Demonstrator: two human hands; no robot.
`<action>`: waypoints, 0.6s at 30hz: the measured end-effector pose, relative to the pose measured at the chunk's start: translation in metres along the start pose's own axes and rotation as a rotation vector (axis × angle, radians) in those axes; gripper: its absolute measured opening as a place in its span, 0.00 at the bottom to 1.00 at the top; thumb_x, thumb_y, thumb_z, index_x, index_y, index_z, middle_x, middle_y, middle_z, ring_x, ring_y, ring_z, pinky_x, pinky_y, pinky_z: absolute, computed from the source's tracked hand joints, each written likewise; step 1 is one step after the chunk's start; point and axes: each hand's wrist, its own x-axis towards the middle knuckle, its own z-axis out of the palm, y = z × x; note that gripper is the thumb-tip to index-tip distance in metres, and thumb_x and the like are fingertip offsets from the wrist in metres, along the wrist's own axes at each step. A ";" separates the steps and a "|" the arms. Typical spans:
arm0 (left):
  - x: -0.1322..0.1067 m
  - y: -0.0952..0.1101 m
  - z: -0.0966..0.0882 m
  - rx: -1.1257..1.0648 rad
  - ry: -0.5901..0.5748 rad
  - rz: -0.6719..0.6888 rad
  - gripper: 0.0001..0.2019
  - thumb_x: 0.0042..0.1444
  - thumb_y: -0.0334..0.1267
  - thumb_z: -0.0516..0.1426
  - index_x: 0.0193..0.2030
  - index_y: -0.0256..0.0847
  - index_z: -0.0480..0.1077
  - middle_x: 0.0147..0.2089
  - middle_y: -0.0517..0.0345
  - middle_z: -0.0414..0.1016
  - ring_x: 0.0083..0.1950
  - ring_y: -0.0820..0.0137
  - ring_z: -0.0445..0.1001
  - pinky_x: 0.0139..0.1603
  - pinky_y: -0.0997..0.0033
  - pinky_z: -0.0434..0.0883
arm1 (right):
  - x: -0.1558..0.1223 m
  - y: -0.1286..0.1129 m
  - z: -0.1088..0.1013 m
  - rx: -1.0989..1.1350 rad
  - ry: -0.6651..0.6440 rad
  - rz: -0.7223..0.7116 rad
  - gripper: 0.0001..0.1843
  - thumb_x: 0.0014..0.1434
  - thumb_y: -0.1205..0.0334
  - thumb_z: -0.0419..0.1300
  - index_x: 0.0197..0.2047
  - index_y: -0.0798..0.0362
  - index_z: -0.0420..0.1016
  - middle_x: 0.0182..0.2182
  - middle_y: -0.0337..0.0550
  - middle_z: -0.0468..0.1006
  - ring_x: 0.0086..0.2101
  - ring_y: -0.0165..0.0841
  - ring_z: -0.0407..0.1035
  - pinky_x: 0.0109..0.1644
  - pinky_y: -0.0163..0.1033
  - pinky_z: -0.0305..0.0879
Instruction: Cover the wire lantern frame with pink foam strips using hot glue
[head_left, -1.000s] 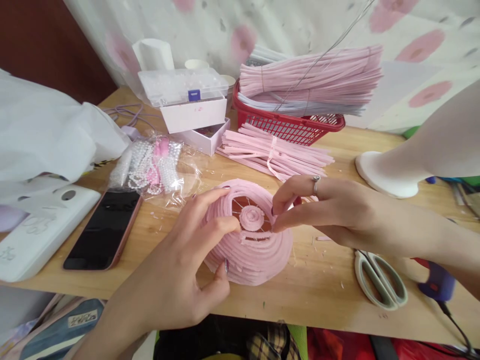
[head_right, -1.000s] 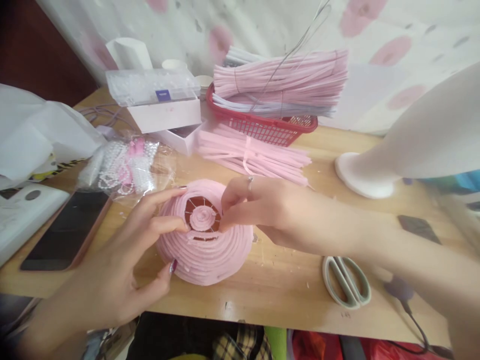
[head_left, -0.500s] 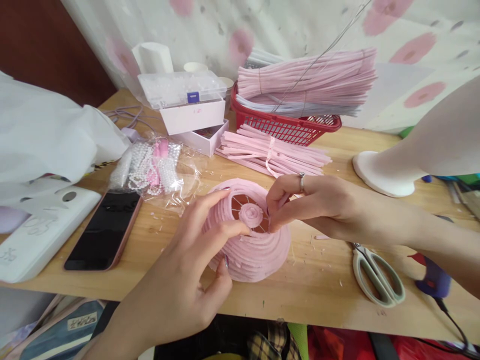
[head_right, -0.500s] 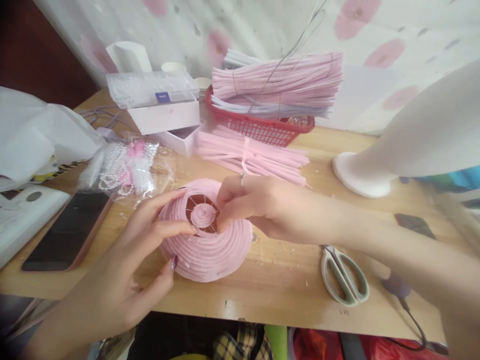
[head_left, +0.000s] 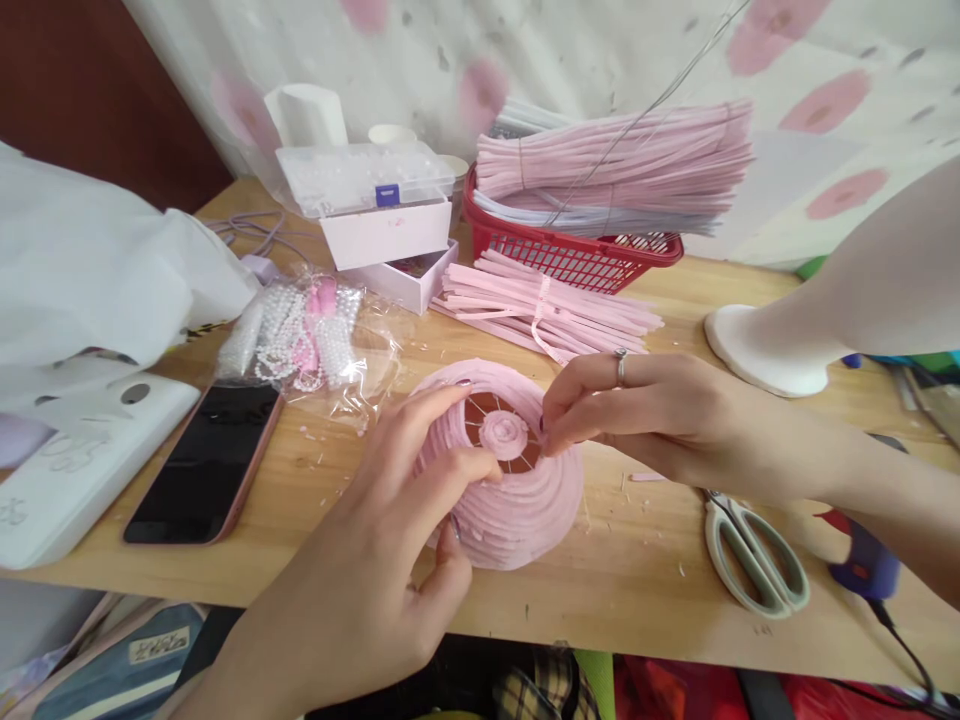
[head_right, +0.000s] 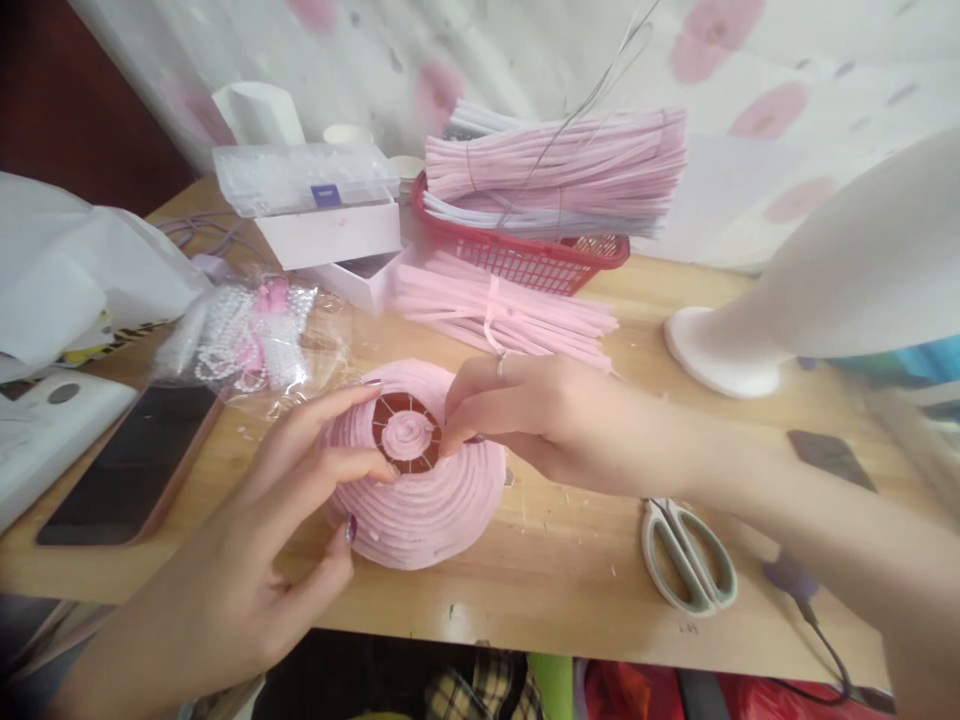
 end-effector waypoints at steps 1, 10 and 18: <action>0.000 0.000 0.000 0.000 0.000 -0.002 0.23 0.55 0.23 0.51 0.56 0.48 0.63 0.74 0.54 0.50 0.76 0.57 0.53 0.75 0.48 0.60 | 0.000 0.000 0.000 -0.006 -0.005 0.004 0.20 0.70 0.77 0.47 0.49 0.53 0.79 0.44 0.47 0.79 0.44 0.27 0.75 0.46 0.31 0.71; -0.024 0.004 0.026 -0.080 0.263 -0.123 0.26 0.60 0.24 0.52 0.63 0.50 0.59 0.72 0.50 0.57 0.74 0.57 0.58 0.72 0.45 0.64 | 0.003 0.012 0.006 0.085 -0.016 -0.028 0.19 0.69 0.76 0.49 0.46 0.56 0.81 0.51 0.55 0.76 0.49 0.33 0.74 0.50 0.38 0.73; -0.034 0.004 0.062 -0.248 0.353 -0.218 0.44 0.57 0.43 0.65 0.73 0.54 0.44 0.75 0.43 0.49 0.77 0.41 0.52 0.72 0.31 0.61 | -0.007 0.011 0.018 0.323 0.010 0.012 0.12 0.70 0.70 0.56 0.45 0.54 0.83 0.49 0.53 0.76 0.52 0.35 0.72 0.55 0.44 0.71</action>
